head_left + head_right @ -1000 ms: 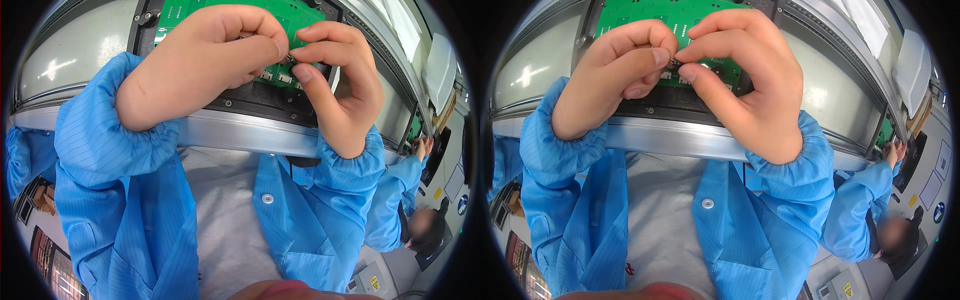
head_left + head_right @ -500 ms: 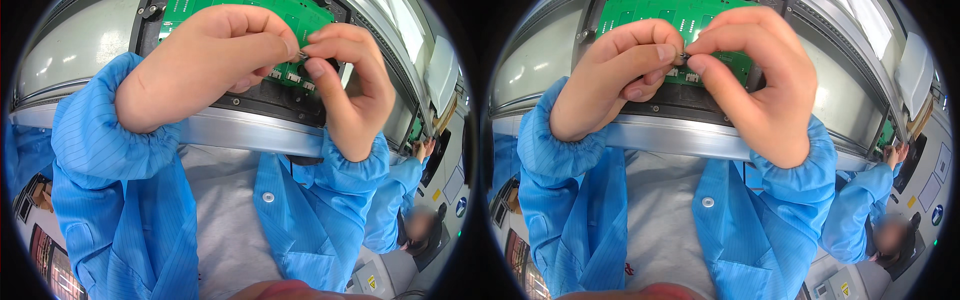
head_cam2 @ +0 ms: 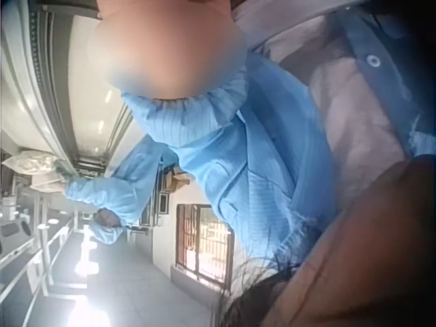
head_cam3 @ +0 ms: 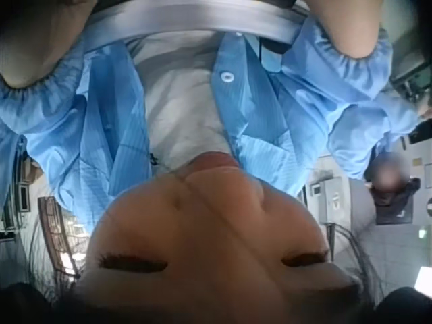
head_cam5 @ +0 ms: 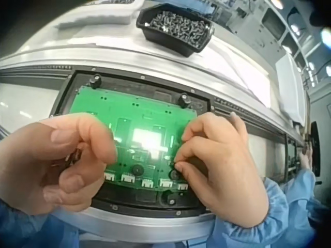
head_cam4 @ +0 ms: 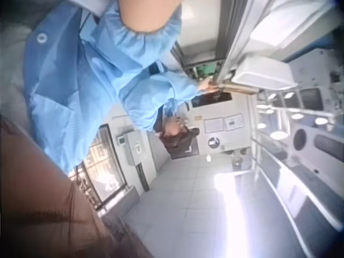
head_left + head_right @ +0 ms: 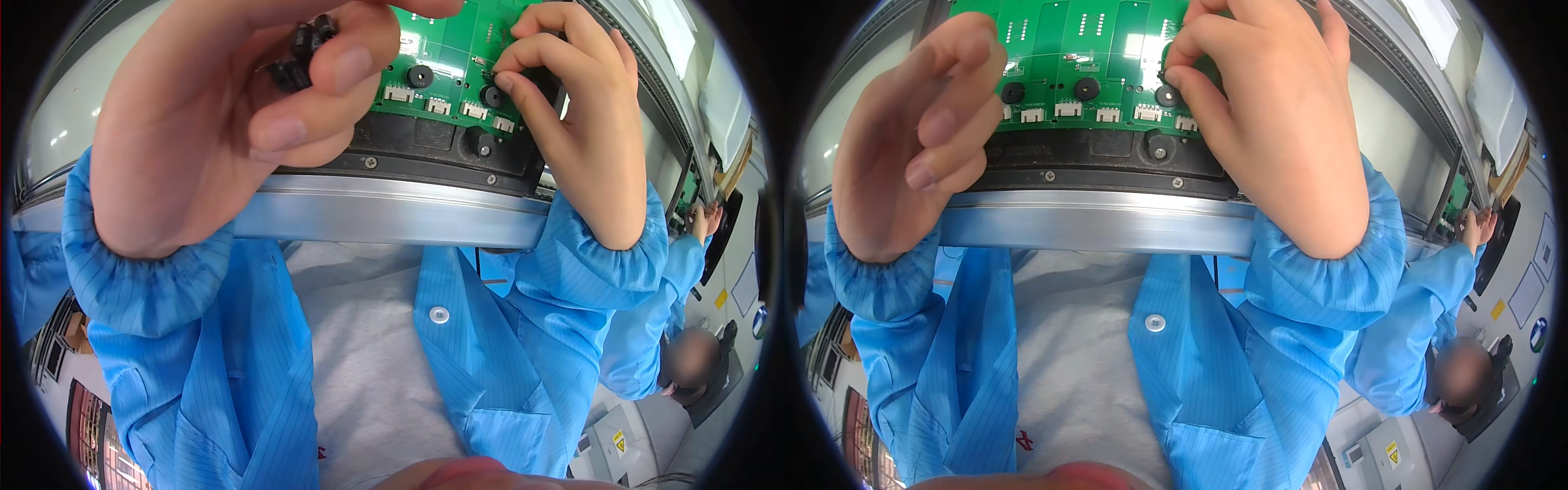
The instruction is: Assemble electronic components onto a printed circuit board on a production line.
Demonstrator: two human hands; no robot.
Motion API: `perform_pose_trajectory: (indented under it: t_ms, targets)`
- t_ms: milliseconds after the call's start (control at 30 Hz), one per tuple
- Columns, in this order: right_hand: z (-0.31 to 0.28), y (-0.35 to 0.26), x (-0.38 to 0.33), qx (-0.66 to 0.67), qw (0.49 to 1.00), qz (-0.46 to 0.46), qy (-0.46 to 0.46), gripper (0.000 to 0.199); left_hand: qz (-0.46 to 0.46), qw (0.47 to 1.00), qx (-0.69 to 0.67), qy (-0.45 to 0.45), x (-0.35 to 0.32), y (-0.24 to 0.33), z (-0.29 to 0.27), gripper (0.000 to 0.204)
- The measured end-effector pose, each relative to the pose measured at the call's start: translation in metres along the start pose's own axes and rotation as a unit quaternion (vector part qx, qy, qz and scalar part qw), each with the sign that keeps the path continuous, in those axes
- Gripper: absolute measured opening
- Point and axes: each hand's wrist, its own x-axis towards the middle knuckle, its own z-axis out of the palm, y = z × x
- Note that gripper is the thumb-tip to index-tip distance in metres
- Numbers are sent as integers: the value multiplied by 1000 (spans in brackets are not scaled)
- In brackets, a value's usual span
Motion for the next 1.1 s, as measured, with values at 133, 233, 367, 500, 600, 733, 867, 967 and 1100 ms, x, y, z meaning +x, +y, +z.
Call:
perform_pose_trajectory:
  t_ms: [133, 233, 367, 500, 600, 733, 867, 967, 1100]
  targets:
    - [1, 2, 0, 23, 1000, 3, 7, 12, 9, 1000, -19, -19, 0, -3, -2, 31]
    - [-3, 1, 1, 4, 1000, 15, -6, 12, 2, 1000, -22, -18, -7, -6, 2, 32]
    - [-4, 1, 0, 3, 1000, 18, -7, 12, -1, 1000, -25, -10, 0, -6, 1, 34]
    - [-6, -2, 1, 10, 999, 45, -18, 11, -9, 999, -32, -9, 2, -8, 2, 36]
    - [-6, -3, 0, 19, 997, 70, -28, 10, -15, 999, -37, -9, 4, -9, 1, 38]
    - [0, -1, -4, -33, 997, 73, -3, 6, -17, 999, -42, -6, 5, -11, 4, 39]
    - [2, 2, -9, -14, 994, 104, 6, 8, -23, 999, -49, -3, 6, -12, 5, 41]
    - [1, -1, -6, 7, 992, 125, -4, 8, -26, 998, -55, 2, 3, -12, 4, 43]
    - [-4, -9, 0, 49, 985, 163, -36, 9, -29, 998, -61, 8, -1, -14, 4, 45]
